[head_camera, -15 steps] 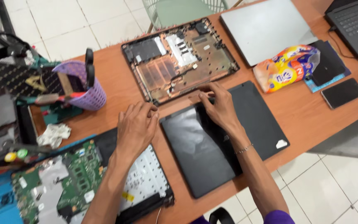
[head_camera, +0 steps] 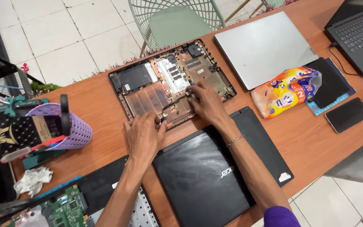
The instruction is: The person works on the internal components of a laptop, handling small cables and connectors inside the chassis by hand.
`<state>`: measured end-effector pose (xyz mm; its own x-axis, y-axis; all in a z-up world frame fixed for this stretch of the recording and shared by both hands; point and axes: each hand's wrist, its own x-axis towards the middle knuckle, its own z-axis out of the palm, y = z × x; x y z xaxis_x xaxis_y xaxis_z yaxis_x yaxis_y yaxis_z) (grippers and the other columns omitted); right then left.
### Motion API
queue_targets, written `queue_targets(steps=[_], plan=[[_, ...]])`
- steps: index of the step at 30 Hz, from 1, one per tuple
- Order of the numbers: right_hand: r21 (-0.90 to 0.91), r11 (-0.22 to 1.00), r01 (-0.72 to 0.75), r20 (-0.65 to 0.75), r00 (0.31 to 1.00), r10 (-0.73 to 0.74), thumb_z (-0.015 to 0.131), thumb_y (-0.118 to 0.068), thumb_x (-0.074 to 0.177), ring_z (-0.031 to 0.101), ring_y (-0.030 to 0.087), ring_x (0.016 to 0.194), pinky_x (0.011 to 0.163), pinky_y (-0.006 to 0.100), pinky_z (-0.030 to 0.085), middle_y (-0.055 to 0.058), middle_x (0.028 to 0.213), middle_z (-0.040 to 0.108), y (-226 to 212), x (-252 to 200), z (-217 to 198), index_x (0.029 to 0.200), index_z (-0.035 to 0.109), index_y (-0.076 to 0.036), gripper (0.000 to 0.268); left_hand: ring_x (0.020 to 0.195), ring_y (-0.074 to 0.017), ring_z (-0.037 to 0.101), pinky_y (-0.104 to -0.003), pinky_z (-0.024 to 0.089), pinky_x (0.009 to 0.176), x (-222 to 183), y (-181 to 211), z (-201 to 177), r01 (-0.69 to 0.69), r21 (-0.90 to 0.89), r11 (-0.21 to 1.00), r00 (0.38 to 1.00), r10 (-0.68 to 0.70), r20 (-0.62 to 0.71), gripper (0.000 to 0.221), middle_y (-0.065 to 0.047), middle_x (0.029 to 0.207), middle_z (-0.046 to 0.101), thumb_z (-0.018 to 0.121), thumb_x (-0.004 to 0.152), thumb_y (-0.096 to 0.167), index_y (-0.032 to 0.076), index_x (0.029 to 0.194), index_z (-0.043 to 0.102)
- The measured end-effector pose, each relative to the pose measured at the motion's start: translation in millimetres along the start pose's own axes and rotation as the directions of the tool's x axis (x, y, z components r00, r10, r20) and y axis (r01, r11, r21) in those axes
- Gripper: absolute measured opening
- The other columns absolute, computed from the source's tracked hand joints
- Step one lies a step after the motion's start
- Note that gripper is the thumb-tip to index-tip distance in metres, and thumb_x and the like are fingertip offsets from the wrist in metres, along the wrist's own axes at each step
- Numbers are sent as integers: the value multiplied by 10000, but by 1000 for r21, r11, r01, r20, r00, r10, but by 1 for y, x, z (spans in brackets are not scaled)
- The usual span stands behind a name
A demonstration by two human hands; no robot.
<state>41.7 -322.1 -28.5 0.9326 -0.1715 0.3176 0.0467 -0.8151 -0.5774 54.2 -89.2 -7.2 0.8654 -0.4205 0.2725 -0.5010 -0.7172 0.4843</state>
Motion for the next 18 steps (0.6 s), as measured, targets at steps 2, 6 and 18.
queue_targets(steps=[2, 6, 18], plan=[[-9, 1000, -26, 14, 1000, 26, 737, -123, 893, 723, 256, 898, 802, 402, 583, 110, 1074, 654, -1, 3, -2, 1106, 725, -50, 226, 902, -283, 641, -455, 390, 827, 5, 2, 0, 9, -7, 1000, 1000, -9, 10, 222, -69, 876, 721, 773, 836, 281, 65, 859, 724], [-25, 997, -69, 58, 996, 70, 751, -139, 887, 721, 251, 889, 792, 401, 584, 94, 1038, 644, -1, 7, -2, 1027, 721, -48, 169, 890, -273, 649, -444, 387, 842, 8, 1, 2, 17, -5, 1000, 1000, -16, 24, 191, -65, 854, 727, 765, 841, 255, 68, 845, 727], [249, 949, -194, 154, 975, 159, 749, -151, 892, 772, 177, 794, 709, 316, 620, 87, 945, 795, -12, -20, -10, 1047, 705, -63, 184, 832, -234, 670, -437, 375, 811, -14, 5, -27, 23, -99, 995, 1000, -24, -10, 147, -41, 808, 717, 758, 839, 226, 85, 863, 725]])
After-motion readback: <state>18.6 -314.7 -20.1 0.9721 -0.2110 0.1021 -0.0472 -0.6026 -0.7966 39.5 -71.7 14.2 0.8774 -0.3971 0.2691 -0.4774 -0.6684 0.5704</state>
